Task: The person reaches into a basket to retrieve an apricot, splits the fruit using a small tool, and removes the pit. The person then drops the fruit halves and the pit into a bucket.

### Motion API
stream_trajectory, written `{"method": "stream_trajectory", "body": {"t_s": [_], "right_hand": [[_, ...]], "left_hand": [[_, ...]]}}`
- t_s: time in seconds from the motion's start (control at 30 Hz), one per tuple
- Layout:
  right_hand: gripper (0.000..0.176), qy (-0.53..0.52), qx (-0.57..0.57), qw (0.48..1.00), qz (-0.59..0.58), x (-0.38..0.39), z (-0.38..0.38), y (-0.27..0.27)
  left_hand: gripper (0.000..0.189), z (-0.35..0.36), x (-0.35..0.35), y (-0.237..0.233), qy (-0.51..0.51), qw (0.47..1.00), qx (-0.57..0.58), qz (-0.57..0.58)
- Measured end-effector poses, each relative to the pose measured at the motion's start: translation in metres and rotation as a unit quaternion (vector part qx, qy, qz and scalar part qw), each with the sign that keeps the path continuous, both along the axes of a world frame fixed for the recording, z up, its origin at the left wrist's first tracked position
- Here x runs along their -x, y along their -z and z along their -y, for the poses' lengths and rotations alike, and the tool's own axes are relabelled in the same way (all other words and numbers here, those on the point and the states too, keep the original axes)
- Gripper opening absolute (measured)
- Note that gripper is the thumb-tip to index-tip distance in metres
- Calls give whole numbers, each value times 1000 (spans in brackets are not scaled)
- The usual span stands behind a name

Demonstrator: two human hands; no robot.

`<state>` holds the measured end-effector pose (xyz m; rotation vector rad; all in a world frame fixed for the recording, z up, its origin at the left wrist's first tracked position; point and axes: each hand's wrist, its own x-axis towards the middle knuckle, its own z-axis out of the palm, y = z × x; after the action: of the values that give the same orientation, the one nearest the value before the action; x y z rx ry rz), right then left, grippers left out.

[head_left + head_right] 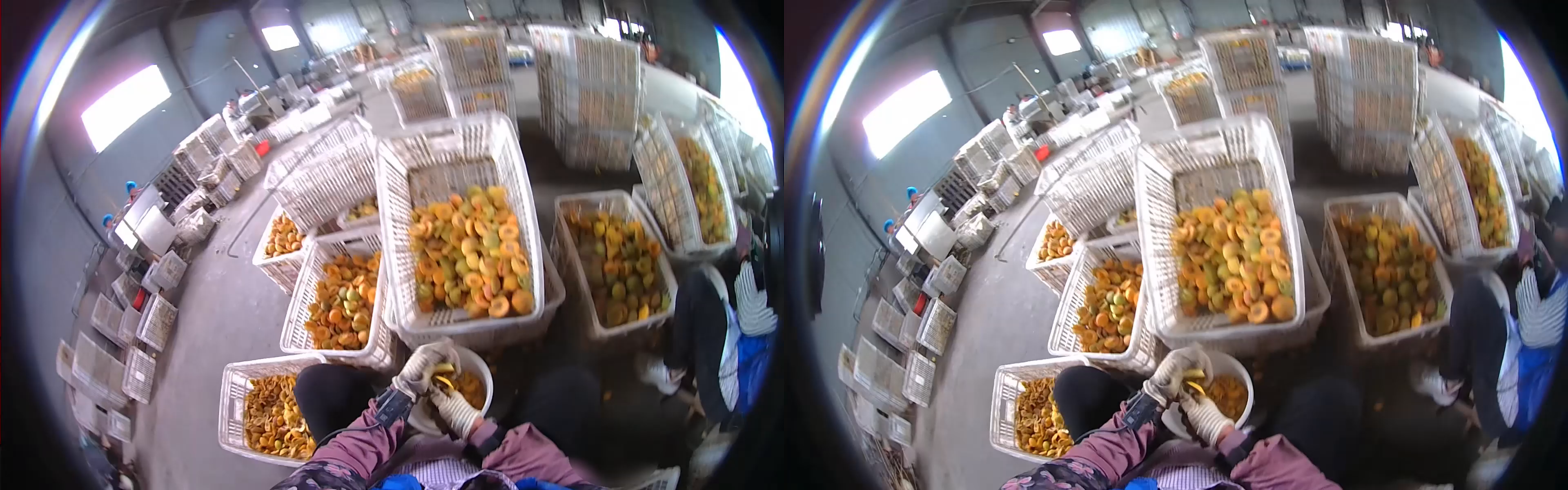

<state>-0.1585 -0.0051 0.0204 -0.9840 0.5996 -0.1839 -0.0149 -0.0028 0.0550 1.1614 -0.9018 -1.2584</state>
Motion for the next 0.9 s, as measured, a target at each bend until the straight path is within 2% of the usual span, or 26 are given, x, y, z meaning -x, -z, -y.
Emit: {"method": "stream_trajectory", "body": {"t_s": [0.03,0.07,0.1,0.13,0.17,0.2,0.23,0.27,0.3,0.33,0.37,0.4,0.43,0.47,0.5,0.57,0.63,0.7,0.77,0.83,0.87,0.9], "right_hand": [[31,8,-61,998,-23,6,-3,-28],[37,21,-109,993,-47,5,1,-26],[43,35,-161,984,-70,6,-1,-17],[45,67,-211,973,-62,5,0,3],[48,97,-261,959,-54,1,4,20],[49,139,-243,958,-70,-1,4,15],[49,141,-240,958,-66,-3,9,10],[46,154,-264,947,-96,-3,14,6],[43,168,-288,934,-127,-4,20,4],[43,179,-306,928,-111,-7,24,17],[43,180,-304,929,-112,-9,26,18],[43,206,-299,925,-110,-11,25,16],[43,233,-294,921,-108,-11,26,17],[42,216,-308,923,-87,-11,27,27],[42,217,-308,922,-86,-11,30,25],[42,210,-288,929,-99,-12,29,20],[43,209,-290,929,-97,-13,30,32],[43,229,-236,935,-133,-18,28,37],[45,236,-206,940,-135,-18,26,43],[50,188,-196,955,-115,-16,29,64],[56,257,82,954,-133,-18,30,53],[55,247,185,944,-115,-8,33,24]], "left_hand": [[17,4,9,-4,-154,980,122,-23],[16,10,5,-32,-256,883,106,-378],[16,23,-1,-34,-248,885,117,-375],[18,41,-8,-28,-265,926,156,-218],[22,62,-15,-20,-278,939,192,-55],[26,83,-18,-15,-286,926,223,108],[31,100,-16,-7,-287,887,245,267],[32,118,-2,-10,-151,960,188,144],[33,139,15,-14,-9,992,123,15],[34,163,30,-9,50,921,132,363],[35,179,37,-7,102,729,123,665],[35,181,36,-2,100,730,124,665],[36,180,36,5,51,704,108,700],[37,180,37,11,3,675,91,733],[37,183,26,26,4,674,92,733],[39,184,-6,52,76,697,-4,713],[39,155,-12,-42,182,773,-194,577],[42,155,-78,62,54,757,-212,616],[43,156,-76,63,23,740,-220,635],[45,154,-83,80,-12,724,-233,649],[42,161,-96,104,-105,843,-156,504],[40,153,-89,102,-192,920,-78,334]]}}
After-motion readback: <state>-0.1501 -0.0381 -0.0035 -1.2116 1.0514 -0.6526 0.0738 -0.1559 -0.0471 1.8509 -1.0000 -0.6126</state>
